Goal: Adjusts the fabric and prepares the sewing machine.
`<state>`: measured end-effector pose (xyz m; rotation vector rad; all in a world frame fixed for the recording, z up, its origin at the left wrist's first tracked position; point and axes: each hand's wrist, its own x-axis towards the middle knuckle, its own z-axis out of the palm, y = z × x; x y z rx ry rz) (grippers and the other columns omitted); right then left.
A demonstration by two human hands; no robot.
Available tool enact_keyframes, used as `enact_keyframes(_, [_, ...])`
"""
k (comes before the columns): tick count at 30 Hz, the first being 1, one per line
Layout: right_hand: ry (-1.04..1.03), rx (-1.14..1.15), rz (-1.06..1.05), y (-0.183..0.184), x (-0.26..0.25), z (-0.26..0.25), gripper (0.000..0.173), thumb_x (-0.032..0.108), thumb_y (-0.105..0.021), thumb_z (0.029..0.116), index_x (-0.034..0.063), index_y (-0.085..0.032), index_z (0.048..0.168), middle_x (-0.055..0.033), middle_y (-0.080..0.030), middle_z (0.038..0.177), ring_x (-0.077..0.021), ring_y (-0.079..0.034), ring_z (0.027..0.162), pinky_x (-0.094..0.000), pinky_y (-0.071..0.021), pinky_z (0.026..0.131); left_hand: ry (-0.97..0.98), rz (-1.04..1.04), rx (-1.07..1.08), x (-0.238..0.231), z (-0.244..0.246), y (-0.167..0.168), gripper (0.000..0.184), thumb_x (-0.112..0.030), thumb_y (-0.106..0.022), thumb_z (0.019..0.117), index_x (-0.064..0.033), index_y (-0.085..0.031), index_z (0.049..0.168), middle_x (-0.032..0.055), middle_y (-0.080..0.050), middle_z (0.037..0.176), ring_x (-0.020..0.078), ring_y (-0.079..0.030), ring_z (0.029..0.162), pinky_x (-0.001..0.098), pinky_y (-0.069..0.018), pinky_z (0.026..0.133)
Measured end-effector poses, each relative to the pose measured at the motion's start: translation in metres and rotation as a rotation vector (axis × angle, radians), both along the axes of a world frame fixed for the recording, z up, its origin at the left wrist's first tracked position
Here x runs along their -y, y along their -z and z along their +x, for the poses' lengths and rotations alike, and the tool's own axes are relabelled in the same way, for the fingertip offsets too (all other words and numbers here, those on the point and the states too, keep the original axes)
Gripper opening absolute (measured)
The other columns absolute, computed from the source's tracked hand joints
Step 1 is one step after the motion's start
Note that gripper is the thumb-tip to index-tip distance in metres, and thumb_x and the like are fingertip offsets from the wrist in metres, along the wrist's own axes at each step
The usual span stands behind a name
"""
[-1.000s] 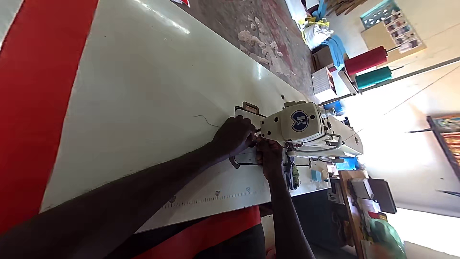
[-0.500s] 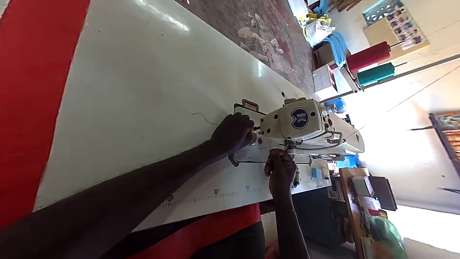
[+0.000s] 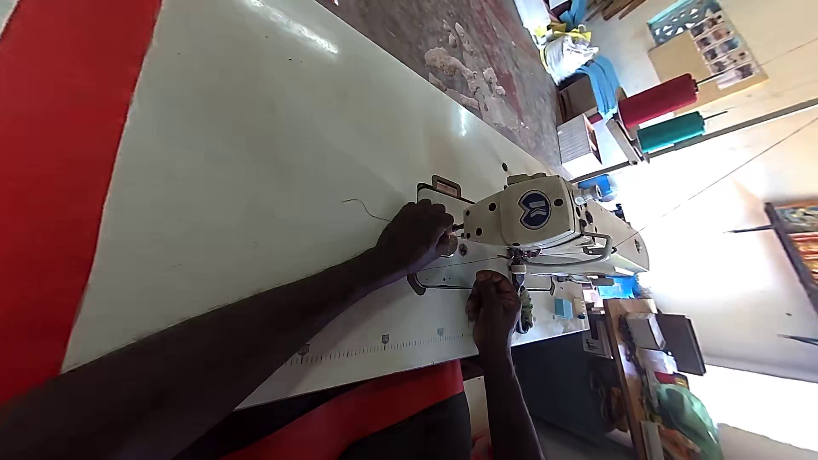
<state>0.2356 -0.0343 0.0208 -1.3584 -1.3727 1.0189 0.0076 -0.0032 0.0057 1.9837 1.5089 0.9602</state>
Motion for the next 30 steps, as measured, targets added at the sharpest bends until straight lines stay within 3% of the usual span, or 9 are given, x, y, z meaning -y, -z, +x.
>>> enact_keyframes(30, [-0.004, 0.002, -0.008, 0.0002, -0.0006, -0.0007, 0.013, 0.006, -0.057, 0.0985, 0.0001, -0.068, 0.095, -0.0071, -0.059, 0.058, -0.0100, -0.052, 0.041, -0.0235, -0.0457, 0.037, 0.001, 0.005, -0.015, 0.0008, 0.0003, -0.0027, 0.014, -0.024, -0.064, 0.0978, -0.0135, -0.074, 0.095, 0.0047, -0.067, 0.097, 0.0257, -0.063, 0.098, 0.0443, -0.0515, 0.084])
